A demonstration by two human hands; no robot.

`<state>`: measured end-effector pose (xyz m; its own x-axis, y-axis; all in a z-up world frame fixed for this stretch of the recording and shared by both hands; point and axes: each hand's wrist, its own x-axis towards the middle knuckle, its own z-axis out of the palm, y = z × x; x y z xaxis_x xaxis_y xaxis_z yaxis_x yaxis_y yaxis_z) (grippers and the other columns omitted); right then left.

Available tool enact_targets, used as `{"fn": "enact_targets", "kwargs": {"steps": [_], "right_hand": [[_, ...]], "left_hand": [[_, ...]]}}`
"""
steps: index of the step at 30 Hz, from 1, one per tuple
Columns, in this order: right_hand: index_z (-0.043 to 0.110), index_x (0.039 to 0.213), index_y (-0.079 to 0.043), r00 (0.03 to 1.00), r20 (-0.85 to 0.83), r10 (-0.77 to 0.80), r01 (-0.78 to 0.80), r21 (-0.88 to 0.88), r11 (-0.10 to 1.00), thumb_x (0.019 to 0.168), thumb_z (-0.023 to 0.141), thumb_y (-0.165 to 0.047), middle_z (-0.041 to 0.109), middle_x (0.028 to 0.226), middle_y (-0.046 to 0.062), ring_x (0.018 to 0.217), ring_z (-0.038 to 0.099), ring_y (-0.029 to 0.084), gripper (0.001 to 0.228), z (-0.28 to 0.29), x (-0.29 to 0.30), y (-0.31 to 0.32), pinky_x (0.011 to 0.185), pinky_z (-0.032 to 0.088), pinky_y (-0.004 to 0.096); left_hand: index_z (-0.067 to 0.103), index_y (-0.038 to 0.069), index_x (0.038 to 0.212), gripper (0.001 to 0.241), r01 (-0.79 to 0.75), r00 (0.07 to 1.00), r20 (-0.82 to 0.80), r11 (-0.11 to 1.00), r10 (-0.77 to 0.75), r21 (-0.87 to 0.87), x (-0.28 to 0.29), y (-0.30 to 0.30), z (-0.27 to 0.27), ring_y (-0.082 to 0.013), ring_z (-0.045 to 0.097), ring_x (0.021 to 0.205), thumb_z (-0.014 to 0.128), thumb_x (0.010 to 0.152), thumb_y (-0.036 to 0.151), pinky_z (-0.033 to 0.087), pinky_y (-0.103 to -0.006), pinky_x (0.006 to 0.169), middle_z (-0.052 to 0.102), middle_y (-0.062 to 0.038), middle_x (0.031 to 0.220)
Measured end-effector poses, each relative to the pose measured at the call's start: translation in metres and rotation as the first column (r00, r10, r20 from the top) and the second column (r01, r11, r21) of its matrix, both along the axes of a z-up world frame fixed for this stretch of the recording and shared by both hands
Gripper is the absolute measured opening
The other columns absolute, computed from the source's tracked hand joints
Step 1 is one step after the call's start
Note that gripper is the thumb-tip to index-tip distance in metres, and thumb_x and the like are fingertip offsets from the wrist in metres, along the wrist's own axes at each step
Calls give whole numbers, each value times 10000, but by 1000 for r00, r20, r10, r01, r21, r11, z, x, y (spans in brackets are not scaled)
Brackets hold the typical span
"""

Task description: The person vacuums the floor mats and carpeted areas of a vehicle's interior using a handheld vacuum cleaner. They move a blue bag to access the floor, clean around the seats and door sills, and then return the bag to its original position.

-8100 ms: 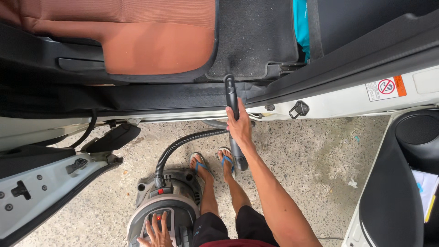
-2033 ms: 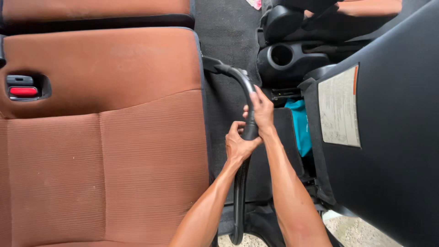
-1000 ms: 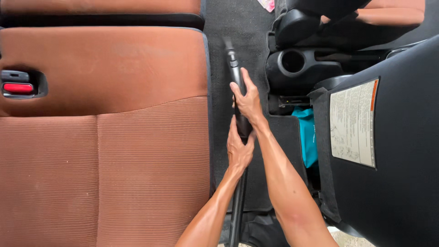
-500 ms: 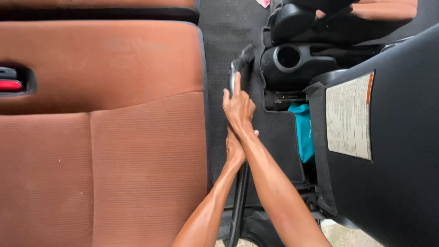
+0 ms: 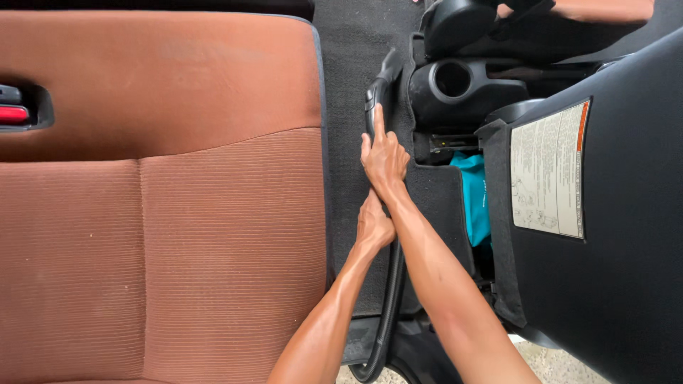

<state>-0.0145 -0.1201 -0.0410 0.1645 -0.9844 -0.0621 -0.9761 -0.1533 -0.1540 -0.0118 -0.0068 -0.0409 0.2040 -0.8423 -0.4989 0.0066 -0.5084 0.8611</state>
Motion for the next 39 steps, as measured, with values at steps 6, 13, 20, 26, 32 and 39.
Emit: {"fn": "enact_targets", "kwargs": {"steps": [6,13,20,26,32,39], "right_hand": [[142,1559,-449,904,312,-291,260,137,956,996,474,-478,721,994,194,977,707,444,655,-7,0,-13,831,557,566],[277,1556,-362,926,257,-278,226,214,950,964,535,-396,725,961,267,938,701,500,647,34,12,21,812,535,586],[273,1545,-350,816,483,-317,282,147,948,932,537,-517,736,1029,228,990,715,421,688,-12,23,-19,834,541,553],[387,1498,-253,842,534,-72,-25,172,985,912,588,-507,648,1243,239,1119,636,468,669,9,35,-36,952,505,589],[588,1332,-265,329,847,-418,289,331,898,940,659,-372,684,657,142,445,679,209,413,-12,-35,-87,381,591,300],[514,1185,-183,703,711,-31,-91,133,987,930,559,-303,486,722,33,427,524,120,286,49,8,-64,352,562,273]], "left_hand": [[360,163,1503,949,-133,979,145,988,143,-76,6,1,-4,-390,511,1237,833,687,267,386,-548,1080,569,-159,1283],[449,73,1376,654,-257,962,-107,965,252,-44,17,4,54,-441,586,1219,721,796,204,468,-538,1032,659,-231,1262],[242,107,1578,940,-303,929,133,917,345,-260,4,5,-17,-500,446,1305,744,786,160,316,-558,1128,467,-279,1408],[319,107,1553,884,-420,877,82,840,473,-344,10,-6,11,-454,473,1315,745,784,197,333,-539,1109,477,-228,1450],[458,162,1502,687,-253,924,174,884,342,-394,11,-3,28,-424,587,1137,681,862,279,430,-506,1009,601,-188,1256],[267,97,1538,965,-160,943,245,951,227,-265,0,-4,6,-395,442,1296,728,751,414,338,-484,1099,470,-193,1441]]}}
